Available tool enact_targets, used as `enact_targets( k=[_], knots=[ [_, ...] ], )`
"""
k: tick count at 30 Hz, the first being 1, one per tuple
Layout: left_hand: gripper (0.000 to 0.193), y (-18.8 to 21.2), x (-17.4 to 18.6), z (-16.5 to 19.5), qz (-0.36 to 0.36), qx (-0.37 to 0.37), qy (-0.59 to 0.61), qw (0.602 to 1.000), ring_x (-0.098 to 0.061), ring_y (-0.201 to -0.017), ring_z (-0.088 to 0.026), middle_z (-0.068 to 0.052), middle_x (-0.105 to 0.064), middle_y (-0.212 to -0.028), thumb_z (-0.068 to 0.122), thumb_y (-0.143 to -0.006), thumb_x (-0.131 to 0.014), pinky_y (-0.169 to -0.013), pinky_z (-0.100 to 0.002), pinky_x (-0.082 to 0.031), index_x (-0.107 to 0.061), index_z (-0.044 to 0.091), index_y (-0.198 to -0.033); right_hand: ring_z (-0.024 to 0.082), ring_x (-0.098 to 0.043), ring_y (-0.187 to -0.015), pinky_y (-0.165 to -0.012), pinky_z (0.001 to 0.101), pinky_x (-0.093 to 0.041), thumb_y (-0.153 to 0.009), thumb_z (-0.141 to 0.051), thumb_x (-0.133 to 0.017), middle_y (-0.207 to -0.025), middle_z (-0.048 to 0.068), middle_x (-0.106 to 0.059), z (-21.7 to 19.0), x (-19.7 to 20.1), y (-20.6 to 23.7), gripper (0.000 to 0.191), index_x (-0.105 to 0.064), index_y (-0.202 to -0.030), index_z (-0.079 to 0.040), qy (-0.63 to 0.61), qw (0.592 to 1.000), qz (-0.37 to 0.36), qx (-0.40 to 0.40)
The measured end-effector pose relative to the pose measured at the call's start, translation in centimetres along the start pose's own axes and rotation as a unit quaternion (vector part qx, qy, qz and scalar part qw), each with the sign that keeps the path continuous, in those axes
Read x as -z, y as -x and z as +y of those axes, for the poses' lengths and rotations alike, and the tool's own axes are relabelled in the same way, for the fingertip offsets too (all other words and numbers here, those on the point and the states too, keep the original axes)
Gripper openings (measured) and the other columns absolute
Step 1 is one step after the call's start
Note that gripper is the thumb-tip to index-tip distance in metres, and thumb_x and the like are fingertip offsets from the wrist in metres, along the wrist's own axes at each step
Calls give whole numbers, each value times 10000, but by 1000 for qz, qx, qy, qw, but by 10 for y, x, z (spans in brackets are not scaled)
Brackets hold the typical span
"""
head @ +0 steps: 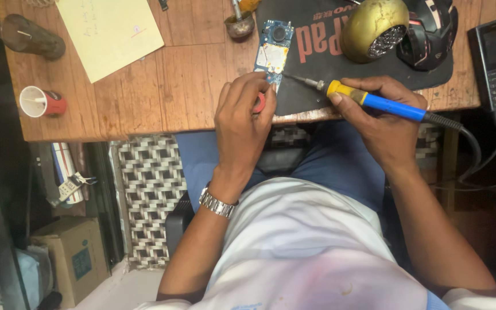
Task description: The person solders a phone motherboard resting on a work mat, holding a soldering iron in one hand and a spool of solder wire in the other. They reposition the board, apply solder to points on the board, and steady the board with their hand between soldering passes.
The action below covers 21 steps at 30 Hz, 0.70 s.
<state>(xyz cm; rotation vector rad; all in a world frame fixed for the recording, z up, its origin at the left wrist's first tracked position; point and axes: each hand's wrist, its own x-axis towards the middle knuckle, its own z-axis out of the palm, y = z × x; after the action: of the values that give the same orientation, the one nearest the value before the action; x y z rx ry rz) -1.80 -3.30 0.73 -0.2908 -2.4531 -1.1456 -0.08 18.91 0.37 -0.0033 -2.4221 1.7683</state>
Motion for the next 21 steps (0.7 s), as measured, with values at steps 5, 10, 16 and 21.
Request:
enact_targets(
  k=[5, 10, 16, 21],
  knots=[
    [110, -2, 0, 2, -5, 11, 1, 1000, -647, -964, -283, -97, -688, -1103, 43, -944, -746, -845, -383, -532, -655, 15, -999, 94, -700, -956, -862, 224, -564, -974, -67, -851, -1074, 73, -748, -1, 0, 0, 199, -754, -1136, -8, 13, 1000, 1, 11],
    [110, -5, 1, 5, -6, 0, -7, 1000, -649, -990, -290, -98, -666, -1077, 52, -949, -744, -866, -392, -526, -651, 16, -996, 86, -698, -945, -853, 219, -566, -966, -73, -847, -1067, 65, -747, 0, 0, -1, 200, -752, -1131, -11, -2, 1000, 3, -4],
    [105, -8, 3, 8, -23, 17, -7, 1000, -642, -955, -292, -95, -655, -1027, 65, -951, -740, -833, -400, -516, -647, 19, -967, 90, -691, -940, -847, 218, -558, -969, -62, -851, -1064, 73, -744, 0, 0, -1, 205, -756, -1141, -6, 10, 1000, 2, 3],
    [110, -11, 4, 8, -35, 19, -14, 999, -642, -958, -306, -96, -651, -1016, 79, -946, -739, -835, -414, -510, -644, 25, -957, 84, -690, -920, -817, 212, -560, -954, -62, -846, -1049, 71, -733, 0, 0, -2, 202, -754, -1125, -7, -5, 1000, 3, -16]
  ],
)
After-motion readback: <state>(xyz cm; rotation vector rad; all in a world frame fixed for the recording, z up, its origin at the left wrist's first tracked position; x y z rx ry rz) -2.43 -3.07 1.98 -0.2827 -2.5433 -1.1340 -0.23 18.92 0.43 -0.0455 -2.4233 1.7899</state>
